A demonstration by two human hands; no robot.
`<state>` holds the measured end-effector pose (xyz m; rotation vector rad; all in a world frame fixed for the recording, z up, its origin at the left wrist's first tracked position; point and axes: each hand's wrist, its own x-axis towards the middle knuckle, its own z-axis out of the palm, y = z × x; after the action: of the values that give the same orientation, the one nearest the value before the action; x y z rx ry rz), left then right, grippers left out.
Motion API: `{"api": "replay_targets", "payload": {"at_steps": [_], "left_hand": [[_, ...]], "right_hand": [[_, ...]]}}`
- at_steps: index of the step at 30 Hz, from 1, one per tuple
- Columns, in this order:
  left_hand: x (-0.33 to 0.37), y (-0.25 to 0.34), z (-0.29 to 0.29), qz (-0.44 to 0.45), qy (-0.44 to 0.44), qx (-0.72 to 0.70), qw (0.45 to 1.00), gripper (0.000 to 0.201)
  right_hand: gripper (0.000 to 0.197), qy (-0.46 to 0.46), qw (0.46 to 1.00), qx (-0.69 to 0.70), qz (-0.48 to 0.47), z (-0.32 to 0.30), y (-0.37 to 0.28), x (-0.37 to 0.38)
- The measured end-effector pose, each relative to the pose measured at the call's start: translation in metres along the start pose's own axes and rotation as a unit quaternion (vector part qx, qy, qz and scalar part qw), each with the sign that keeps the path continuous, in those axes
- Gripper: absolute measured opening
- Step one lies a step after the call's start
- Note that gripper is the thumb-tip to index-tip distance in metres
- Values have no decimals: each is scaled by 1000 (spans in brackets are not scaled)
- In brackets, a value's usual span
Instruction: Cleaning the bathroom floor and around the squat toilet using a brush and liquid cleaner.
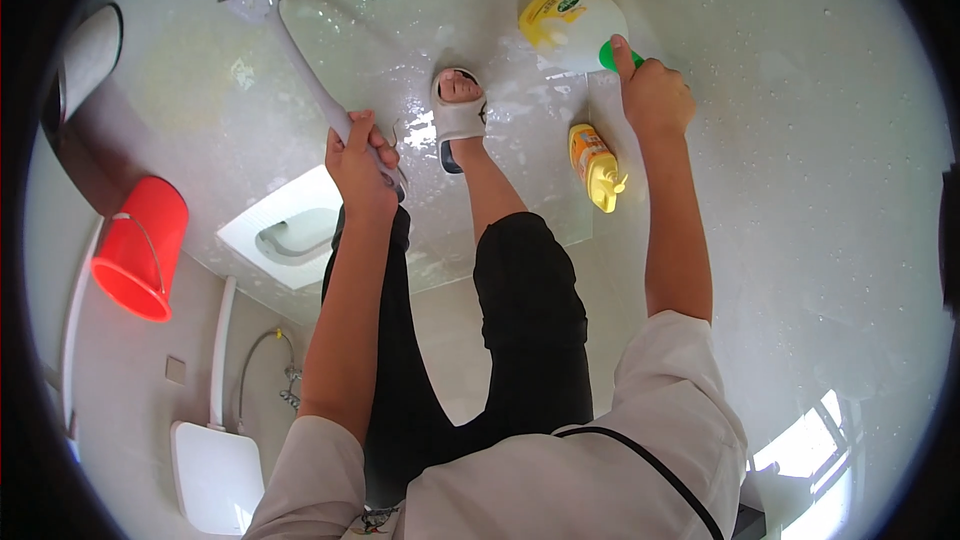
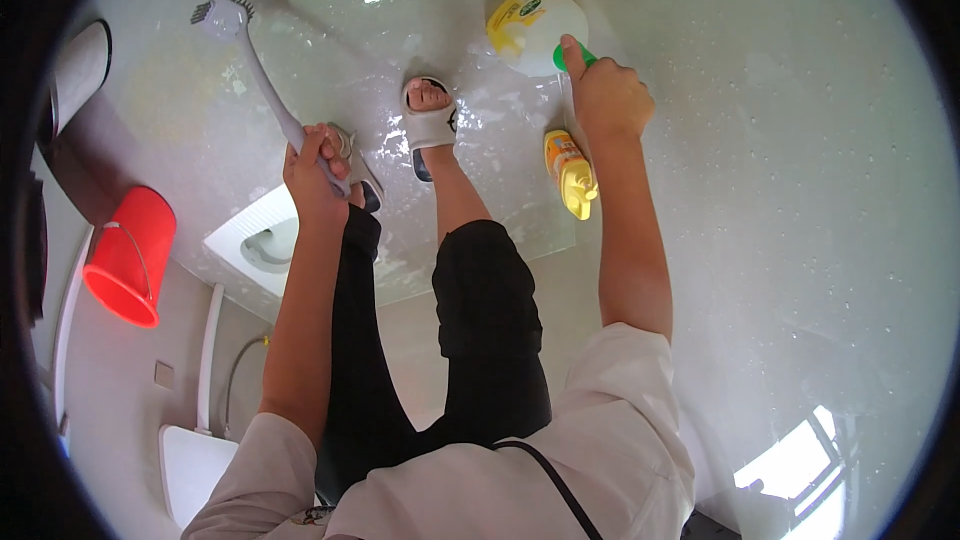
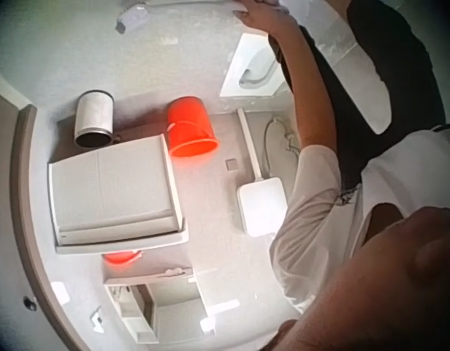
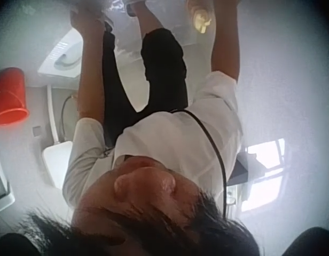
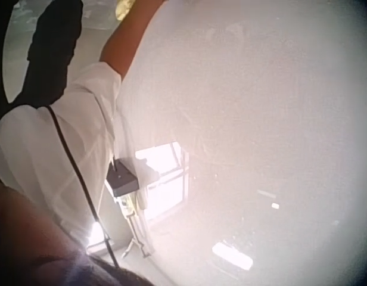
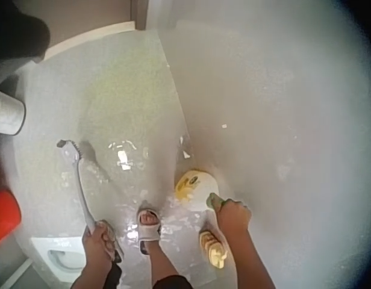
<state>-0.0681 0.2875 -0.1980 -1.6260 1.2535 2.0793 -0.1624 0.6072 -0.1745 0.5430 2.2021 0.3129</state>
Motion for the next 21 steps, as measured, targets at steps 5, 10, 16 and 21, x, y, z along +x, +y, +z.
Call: {"api": "replay_targets", "payload": {"at_steps": [5, 10, 16, 21], "left_hand": [[-4, 0, 3, 4, 16, -3, 1000, 15], [-1, 0, 0, 0, 11, -18, 1000, 14], [-4, 4, 17, -4, 24, -45, 999, 13], [-1, 6, 7, -8, 40, -31, 999, 13]], "right_hand": [[69, 177, 965, 80, -174, 11, 19, -24], [63, -35, 999, 21, -14, 9, 10, -12], [57, 81, 974, 67, -201, 16, 29, -12], [46, 224, 922, 71, -308, 26, 4, -23]]}}
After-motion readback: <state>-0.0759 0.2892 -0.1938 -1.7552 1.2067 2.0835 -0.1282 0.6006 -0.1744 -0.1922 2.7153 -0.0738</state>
